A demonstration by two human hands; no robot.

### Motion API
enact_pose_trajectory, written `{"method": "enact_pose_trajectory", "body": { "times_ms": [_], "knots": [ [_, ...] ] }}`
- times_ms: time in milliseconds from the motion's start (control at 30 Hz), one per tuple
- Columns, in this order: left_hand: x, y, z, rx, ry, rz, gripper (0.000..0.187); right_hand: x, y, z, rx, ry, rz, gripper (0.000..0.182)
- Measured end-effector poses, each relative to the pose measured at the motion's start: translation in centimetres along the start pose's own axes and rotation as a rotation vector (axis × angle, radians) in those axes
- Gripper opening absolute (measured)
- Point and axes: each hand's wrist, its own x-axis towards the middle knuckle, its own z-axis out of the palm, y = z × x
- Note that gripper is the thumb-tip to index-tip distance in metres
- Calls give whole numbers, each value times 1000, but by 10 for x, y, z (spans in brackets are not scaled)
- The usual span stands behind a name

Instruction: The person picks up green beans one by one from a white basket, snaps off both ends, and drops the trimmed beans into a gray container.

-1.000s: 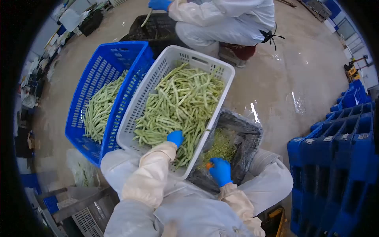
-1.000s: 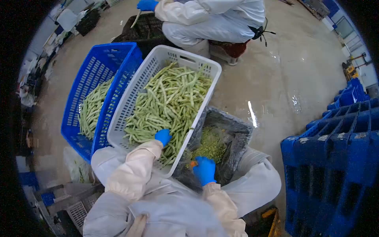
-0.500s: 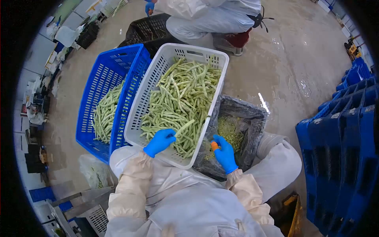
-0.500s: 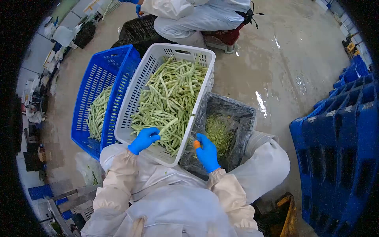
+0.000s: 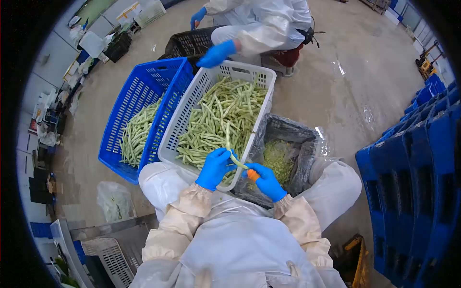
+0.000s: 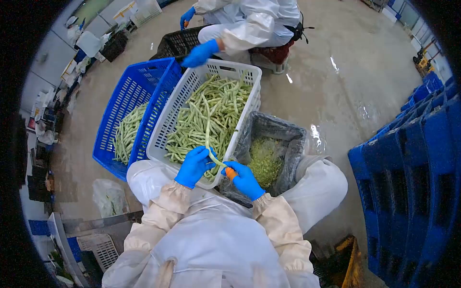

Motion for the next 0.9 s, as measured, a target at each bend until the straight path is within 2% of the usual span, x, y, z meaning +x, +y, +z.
{"method": "enact_pose_trajectory", "body": {
  "times_ms": [100, 167, 200, 267, 333, 367, 400, 433, 467, 500, 533, 567, 600, 633, 667, 700, 733, 767, 800, 833, 867, 900],
  "knots": [
    [0, -5, 1, -24, 9, 17, 15, 0, 4, 2, -115, 57, -90, 22],
    [2, -7, 3, -13, 23, 17, 15, -1, 7, 1, -714, 208, -358, 20],
    [1, -7, 6, 48, 56, 20, 15, -2, 4, 2, -715, 210, -359, 20],
    [1, -6, 15, 108, 86, 23, 15, -3, -1, 6, -1029, 123, -293, 19],
    [1, -4, 21, 332, 143, 65, 19, -4, 4, 13, -1064, 72, -320, 19],
    [2, -3, 21, 331, 142, 67, 19, -4, 8, 14, -1099, 20, -347, 19],
    [2, -2, 19, 566, 46, 97, 21, -2, 15, 12, -1102, 19, -347, 19],
    [2, -1, 16, 800, -50, 126, 23, 1, 22, 10, -924, 164, -436, 18],
    [3, -3, 6, 795, -44, 125, 23, 2, 29, 8, -738, 300, -516, 17],
    [5, -8, -9, 878, -80, 148, 23, 2, 24, 3, -738, 291, -513, 17],
    [3, -6, -22, 963, -118, 171, 24, 3, 13, -8, -502, 455, -374, 17],
    [0, 1, -39, 907, -14, 266, 23, 3, 8, -19, -263, 611, -228, 16],
    [-6, 13, -60, 849, 91, 357, 22, 2, 13, -32, -283, 685, -202, 16],
    [-9, 32, -92, 838, 198, 366, 22, 1, 19, -43, -303, 758, -174, 16],
    [-15, 55, -116, 775, 340, 447, 21, 0, 24, -49, -304, 747, -163, 16],
    [-33, 95, -118, 853, 418, 502, 21, -2, 29, -54, -457, 758, -96, 16],
    [-39, 125, -141, 1061, 500, 638, 19, -2, 33, -54, -610, 762, -31, 16],
    [-42, 146, -163, 1150, 652, 620, 20, -2, 34, -52, -611, 742, -22, 16],
    [-48, 162, -165, 1268, 780, 651, 23, -2, 30, -48, -814, 735, -84, 15],
    [-40, 170, -190, 1464, 892, 791, 21, -1, 30, -46, -1017, 721, -149, 15],
    [-30, 171, -213, 1670, 1019, 738, 20, 1, 34, -45, -1207, 739, -124, 15],
    [-21, 174, -221, 1878, 1135, 674, 18, 2, 38, -45, -1209, 725, -113, 15]
  ]
}}
